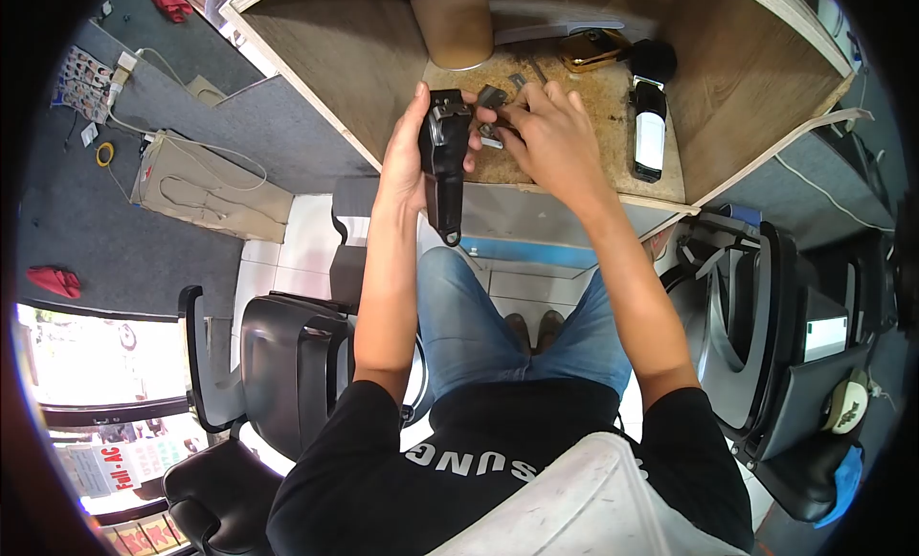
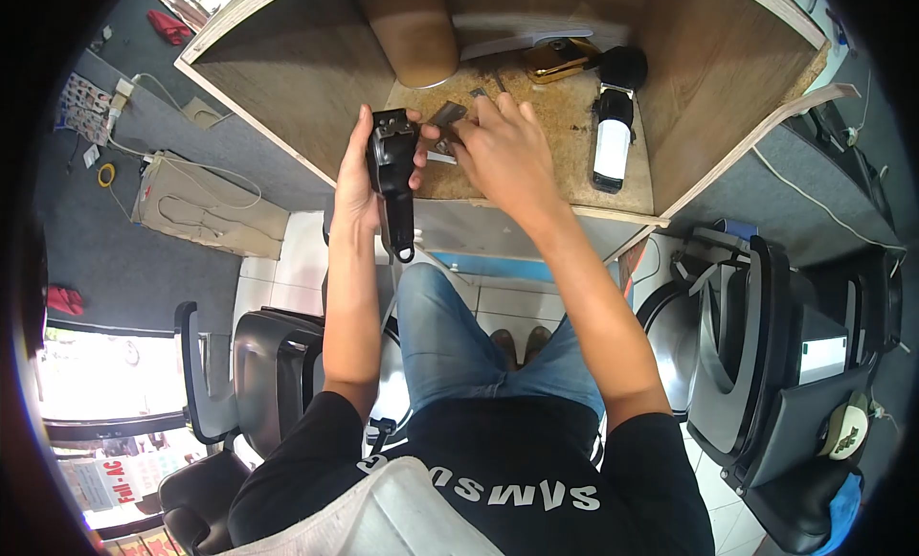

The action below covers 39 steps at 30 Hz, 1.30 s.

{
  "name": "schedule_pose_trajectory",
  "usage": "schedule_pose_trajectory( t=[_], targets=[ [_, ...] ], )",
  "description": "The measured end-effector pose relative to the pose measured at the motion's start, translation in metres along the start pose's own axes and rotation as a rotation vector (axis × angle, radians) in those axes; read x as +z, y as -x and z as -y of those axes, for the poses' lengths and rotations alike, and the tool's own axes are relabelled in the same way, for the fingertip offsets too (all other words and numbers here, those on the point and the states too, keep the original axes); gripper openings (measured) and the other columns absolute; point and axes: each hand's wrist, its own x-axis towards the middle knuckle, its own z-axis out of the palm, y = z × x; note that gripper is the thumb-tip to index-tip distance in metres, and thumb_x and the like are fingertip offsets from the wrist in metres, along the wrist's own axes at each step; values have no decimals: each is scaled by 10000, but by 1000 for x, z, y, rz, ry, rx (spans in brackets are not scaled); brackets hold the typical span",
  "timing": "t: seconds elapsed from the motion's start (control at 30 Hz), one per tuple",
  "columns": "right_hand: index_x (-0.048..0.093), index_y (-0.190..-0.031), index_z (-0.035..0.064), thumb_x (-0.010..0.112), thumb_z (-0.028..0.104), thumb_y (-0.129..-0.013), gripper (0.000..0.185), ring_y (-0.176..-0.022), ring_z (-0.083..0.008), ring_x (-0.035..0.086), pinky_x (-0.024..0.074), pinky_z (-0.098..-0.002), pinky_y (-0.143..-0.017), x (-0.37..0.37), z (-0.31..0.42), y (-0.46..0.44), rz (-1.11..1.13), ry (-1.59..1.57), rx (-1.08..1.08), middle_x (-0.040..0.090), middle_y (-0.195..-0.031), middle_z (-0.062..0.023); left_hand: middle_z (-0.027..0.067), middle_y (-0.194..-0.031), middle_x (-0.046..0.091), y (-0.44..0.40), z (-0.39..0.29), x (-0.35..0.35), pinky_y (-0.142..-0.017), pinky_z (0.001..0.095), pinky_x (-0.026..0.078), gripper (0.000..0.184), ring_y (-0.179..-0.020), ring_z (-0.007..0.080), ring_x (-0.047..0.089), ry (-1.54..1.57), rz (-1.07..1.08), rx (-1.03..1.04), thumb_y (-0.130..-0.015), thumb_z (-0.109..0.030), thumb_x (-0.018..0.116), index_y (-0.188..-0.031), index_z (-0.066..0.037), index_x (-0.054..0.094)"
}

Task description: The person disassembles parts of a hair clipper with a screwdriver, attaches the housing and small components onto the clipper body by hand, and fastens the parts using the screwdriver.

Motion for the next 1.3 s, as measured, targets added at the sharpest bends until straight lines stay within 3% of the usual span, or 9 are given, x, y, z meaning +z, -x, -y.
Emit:
schedule_pose_trajectory(
  t=[0.37, 0.77, 0.97, 1.07, 1.27, 1.3],
  targets=[
    [805, -983, 85, 808, 173, -842, 166, -1017, -279, 613, 463, -414, -873, 1, 0, 2, 3, 8, 19, 690, -1037, -91, 162, -954, 722, 7, 3, -5, -474, 296, 564, 634, -686, 180, 672, -85, 19, -58, -1106, -613, 437, -1176, -20, 651],
    [788, -946, 71, 790, 138, -844, 121, -990, -266, 605, 443, -407, -845, 2, -1, 2, -60, -27, 33, 658, -958, -68, 163, -951, 729, 9, 3, -8, -472, 302, 568, 685, -670, 180, 682, -51, 7, -86, -1099, -658, 407, -1162, -22, 653],
    [739, -904, 74, 759, 127, -868, 67, -942, -278, 631, 441, -425, -837, 8, -5, 0, -179, -79, 133, 680, -915, -75, 171, -957, 739, 9, 4, -14, -491, 307, 573, 673, -684, 178, 699, 9, 59, -67, -1105, -642, 413, -1172, -18, 657],
    [723, -910, 53, 759, 97, -861, 75, -835, -303, 666, 490, -441, -782, 5, -7, -4, -306, -156, 202, 698, -848, -100, 166, -960, 732, 7, 4, -16, -485, 303, 569, 666, -686, 178, 693, 40, 72, -65, -1106, -644, 406, -1169, -27, 649],
    [679, -868, 1, 749, 24, -896, 79, -734, -126, 733, 554, -300, -644, -2, -16, -1, -534, -671, 597, 785, -864, -126, 147, -966, 701, -1, 2, -21, -475, 299, 571, 645, -705, 182, 670, 240, 90, -53, -1101, -650, 421, -1160, -44, 632],
    [658, -882, -13, 725, 11, -928, 84, -806, -79, 733, 549, -242, -687, -4, -19, 1, -550, -792, 598, 812, -939, -132, 145, -965, 697, -2, 1, -21, -475, 299, 572, 641, -710, 183, 668, 287, 104, -44, -1098, -652, 430, -1158, -46, 630]
  ],
)
